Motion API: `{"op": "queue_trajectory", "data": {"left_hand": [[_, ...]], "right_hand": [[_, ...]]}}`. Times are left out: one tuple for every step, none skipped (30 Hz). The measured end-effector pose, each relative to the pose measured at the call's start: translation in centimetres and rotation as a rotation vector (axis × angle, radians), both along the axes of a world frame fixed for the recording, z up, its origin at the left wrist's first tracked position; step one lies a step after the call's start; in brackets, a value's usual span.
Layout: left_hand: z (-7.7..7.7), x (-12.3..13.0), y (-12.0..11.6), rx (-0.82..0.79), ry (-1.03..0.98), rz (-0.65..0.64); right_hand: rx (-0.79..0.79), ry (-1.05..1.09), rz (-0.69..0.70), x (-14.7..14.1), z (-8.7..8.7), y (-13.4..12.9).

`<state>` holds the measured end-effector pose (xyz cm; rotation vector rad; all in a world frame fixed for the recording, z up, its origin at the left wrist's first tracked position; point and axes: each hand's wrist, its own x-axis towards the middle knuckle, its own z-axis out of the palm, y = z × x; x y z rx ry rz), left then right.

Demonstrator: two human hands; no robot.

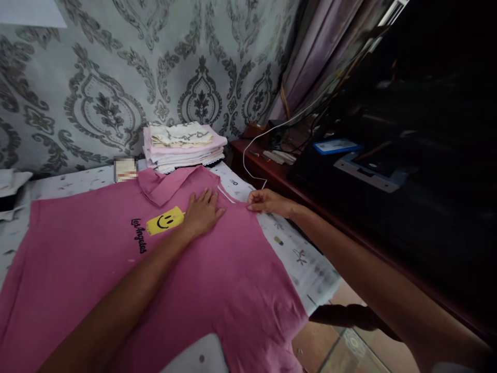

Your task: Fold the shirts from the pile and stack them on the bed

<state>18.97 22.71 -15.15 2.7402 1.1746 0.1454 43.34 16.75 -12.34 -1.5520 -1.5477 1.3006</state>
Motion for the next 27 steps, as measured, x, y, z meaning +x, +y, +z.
{"op": "queue_trajectory", "data": {"left_hand": [[0.1, 0.0, -0.2, 0.024, -0.013, 0.006], [0.3, 0.0, -0.4, 0.059, -0.031, -0.004], [0.4, 0.1, -0.8, 0.1, -0.051, -0.04], [0.6, 0.2, -1.3, 0.139, -0.071, -0.103], [0.7, 0.4, -2.0, 0.166, -0.088, -0.187], [0.8, 0.6, -2.7, 0.174, -0.1, -0.279], [0.8, 0.9, -3.4, 0.167, -0.111, -0.365], [0.7, 1.2, -4.1, 0.152, -0.123, -0.43], [0.6, 1.5, -4.7, 0.134, -0.134, -0.473], [0.4, 1.7, -5.3, 0.115, -0.14, -0.498], [0.3, 2.0, -5.6, 0.098, -0.139, -0.512], [0.1, 2.1, -5.9, 0.081, -0.134, -0.519], [0.1, 2.2, -6.0, 0.063, -0.125, -0.52], [0.0, 2.2, -6.0, 0.044, -0.116, -0.521], [0.1, 2.2, -6.0, 0.027, -0.109, -0.521], [0.2, 2.2, -5.9, 0.012, -0.102, -0.522], [0.3, 2.2, -5.9, 0.0, -0.097, -0.523], [0.5, 2.3, -5.8, -0.009, -0.092, -0.524], [0.7, 2.4, -5.7, -0.015, -0.086, -0.528], [0.9, 2.5, -5.7, -0.018, -0.079, -0.534], [1.1, 2.7, -5.7, -0.019, -0.071, -0.54], [1.3, 2.8, -5.6, -0.019, -0.06, -0.548], [1.5, 2.9, -5.6, -0.018, -0.049, -0.554], [1.7, 3.0, -5.6, -0.019, -0.038, -0.559], [1.8, 3.1, -5.5, -0.021, -0.03, -0.562], [1.8, 3.1, -5.5, -0.024, -0.026, -0.563], [1.9, 3.1, -5.5, -0.028, -0.027, -0.563]], "right_hand": [[-0.006, 0.008, -0.004, 0.1, 0.1, 0.0], [-0.01, 0.014, -0.007, 0.3, 0.1, 0.0], [-0.012, 0.018, -0.011, 0.4, 0.1, 0.0], [-0.015, 0.021, -0.015, 0.5, 0.0, 0.1], [-0.017, 0.023, -0.023, 0.5, -0.1, 0.1], [-0.015, 0.025, -0.034, 0.6, -0.2, 0.2], [-0.01, 0.028, -0.047, 0.6, -0.4, 0.2], [-0.003, 0.033, -0.062, 0.6, -0.6, 0.2], [0.007, 0.04, -0.076, 0.7, -0.8, 0.2], [0.018, 0.048, -0.091, 0.7, -1.0, 0.2], [0.029, 0.058, -0.106, 0.7, -1.2, 0.1], [0.04, 0.065, -0.119, 0.7, -1.4, 0.1], [0.051, 0.068, -0.13, 0.7, -1.5, 0.1], [0.065, 0.067, -0.142, 0.7, -1.7, 0.1], [0.079, 0.061, -0.152, 0.7, -1.9, 0.1], [0.096, 0.05, -0.158, 0.7, -2.1, 0.2], [0.118, 0.033, -0.163, 0.6, -2.3, 0.2], [0.147, 0.006, -0.164, 0.6, -2.4, 0.3], [0.182, -0.034, -0.16, 0.5, -2.5, 0.3], [0.222, -0.091, -0.151, 0.4, -2.6, 0.4], [0.265, -0.166, -0.138, 0.3, -2.6, 0.4], [0.312, -0.256, -0.125, 0.2, -2.6, 0.3], [0.357, -0.352, -0.113, 0.2, -2.6, 0.3], [0.395, -0.444, -0.1, 0.1, -2.5, 0.2], [0.427, -0.525, -0.095, 0.1, -2.4, 0.1], [0.453, -0.591, -0.103, 0.0, -2.4, 0.0], [0.473, -0.639, -0.13, -0.1, -2.3, -0.1]]}}
